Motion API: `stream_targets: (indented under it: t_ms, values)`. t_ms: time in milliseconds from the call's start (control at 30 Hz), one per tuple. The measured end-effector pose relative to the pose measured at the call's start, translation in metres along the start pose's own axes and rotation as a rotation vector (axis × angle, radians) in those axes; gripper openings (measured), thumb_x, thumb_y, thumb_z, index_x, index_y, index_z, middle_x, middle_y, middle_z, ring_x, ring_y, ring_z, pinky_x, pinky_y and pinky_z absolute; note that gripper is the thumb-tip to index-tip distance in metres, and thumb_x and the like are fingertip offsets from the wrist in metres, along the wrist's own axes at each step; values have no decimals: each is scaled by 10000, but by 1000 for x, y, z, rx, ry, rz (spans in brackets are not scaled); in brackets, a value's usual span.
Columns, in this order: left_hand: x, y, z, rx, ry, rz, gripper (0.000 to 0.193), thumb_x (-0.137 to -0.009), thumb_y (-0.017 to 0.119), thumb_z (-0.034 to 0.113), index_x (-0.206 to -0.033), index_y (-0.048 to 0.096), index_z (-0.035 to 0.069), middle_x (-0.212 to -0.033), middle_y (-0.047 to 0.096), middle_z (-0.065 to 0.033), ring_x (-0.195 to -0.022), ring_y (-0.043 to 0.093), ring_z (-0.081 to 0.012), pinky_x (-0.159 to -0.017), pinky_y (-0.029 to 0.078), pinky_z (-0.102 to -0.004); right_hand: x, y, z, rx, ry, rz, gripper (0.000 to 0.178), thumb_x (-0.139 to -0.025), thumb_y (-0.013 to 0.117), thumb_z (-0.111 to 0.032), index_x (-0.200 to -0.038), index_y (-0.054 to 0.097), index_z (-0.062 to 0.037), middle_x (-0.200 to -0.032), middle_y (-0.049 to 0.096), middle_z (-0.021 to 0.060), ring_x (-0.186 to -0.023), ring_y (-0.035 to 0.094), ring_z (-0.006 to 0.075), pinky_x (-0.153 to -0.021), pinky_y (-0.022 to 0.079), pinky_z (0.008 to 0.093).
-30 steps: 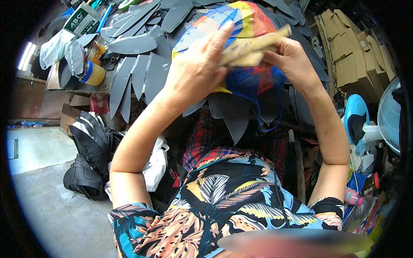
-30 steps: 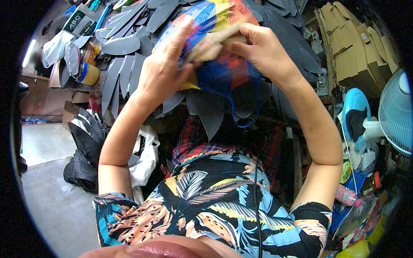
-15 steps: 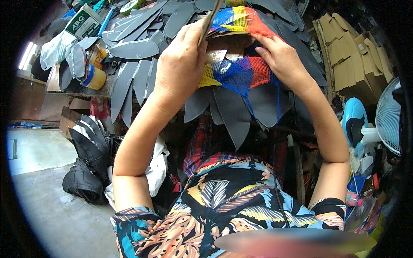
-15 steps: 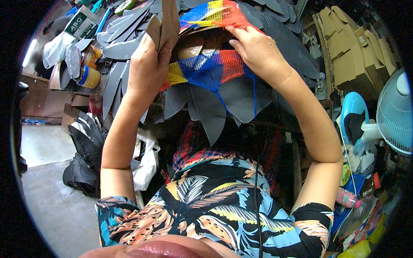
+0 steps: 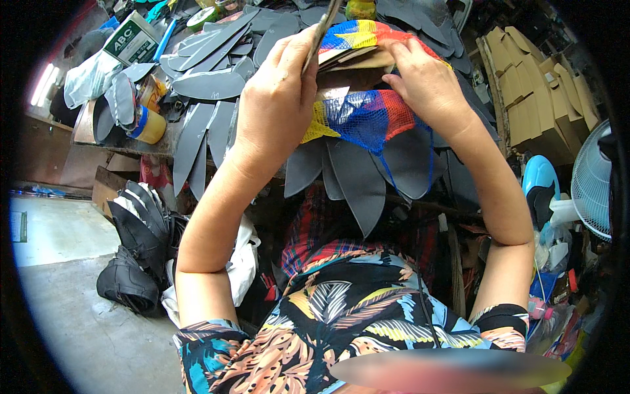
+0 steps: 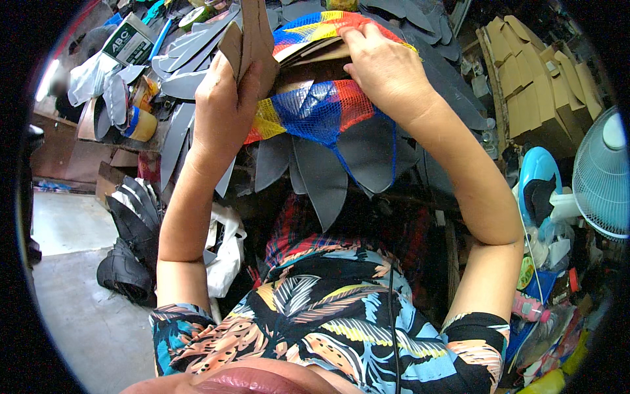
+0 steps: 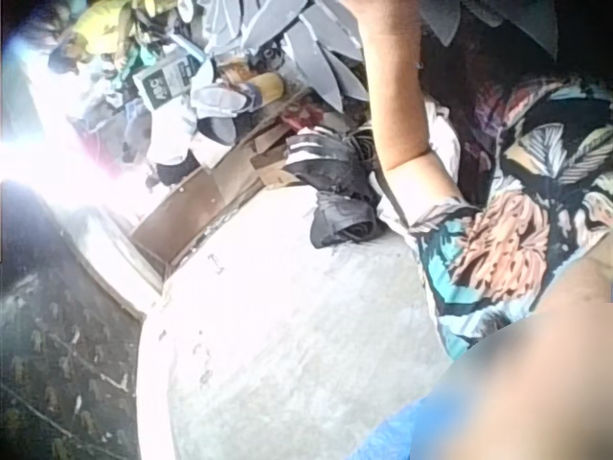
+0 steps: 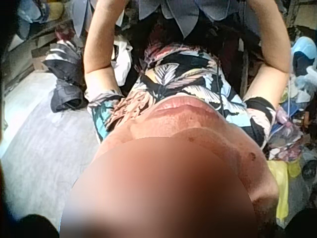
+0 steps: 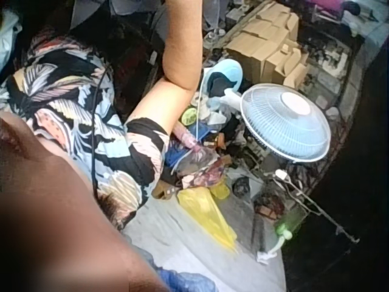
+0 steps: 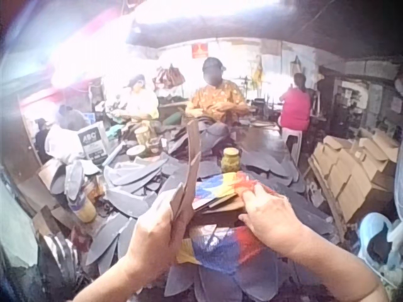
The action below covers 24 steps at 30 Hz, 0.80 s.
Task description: The person repeatedly picks up gray shoe sole pieces from a pile on a workbench, places them into a colorful mesh bag, and then removes them again. The person also handles small cardboard templates, placing them into the bag and taking them out. The actions are repetitive and do not show a clear final state or destination for the items.
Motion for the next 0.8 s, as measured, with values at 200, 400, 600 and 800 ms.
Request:
stream_targets:
  t_ms: [200, 400, 600, 800]
  values:
    - [2, -6, 6, -87, 81, 64, 554, -820, 594, -60, -1358, 524, 53, -1201, 630, -148, -1061, 657, -338, -885, 567, -399, 6, 27, -13, 92, -155, -131, 351, -818, 749, -210, -1136, 628, -122, -1144, 631, 142, -983, 679, 322, -832, 563, 443]
    - [4, -9, 5, -39, 72, 96, 575, -809, 592, -58, -1366, 520, 61, -1221, 618, -155, -1068, 652, -345, -892, 566, -401, -3, 35, -4, 96, -135, -51, 283, -838, 717, -209, -1098, 647, -121, -965, 690, 126, -904, 698, 303, -757, 566, 434]
    - [6, -9, 3, -76, 22, 44, 574, -820, 581, -54, -1378, 512, 66, -1234, 615, -158, -1075, 646, -356, -897, 561, -410, 8, 15, -14, 188, -261, 38, 249, -822, 666, -100, -1071, 656, -75, -983, 696, 122, -879, 704, 281, -693, 575, 370]
    - [16, -7, 4, -69, 61, 39, 561, -816, 610, -35, -1360, 542, 85, -1211, 638, -141, -1066, 656, -337, -876, 571, -400, 77, -27, -26, 22, -485, 278, 170, -810, 619, -107, -964, 663, -51, -972, 672, 98, -877, 695, 252, -715, 581, 330]
Point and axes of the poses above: each hand's wrist, its own x-axis away from the middle knuckle, its own y-axis out of the palm, z = x × y, the point moved 9 cm from there along -x, towards the middle knuckle
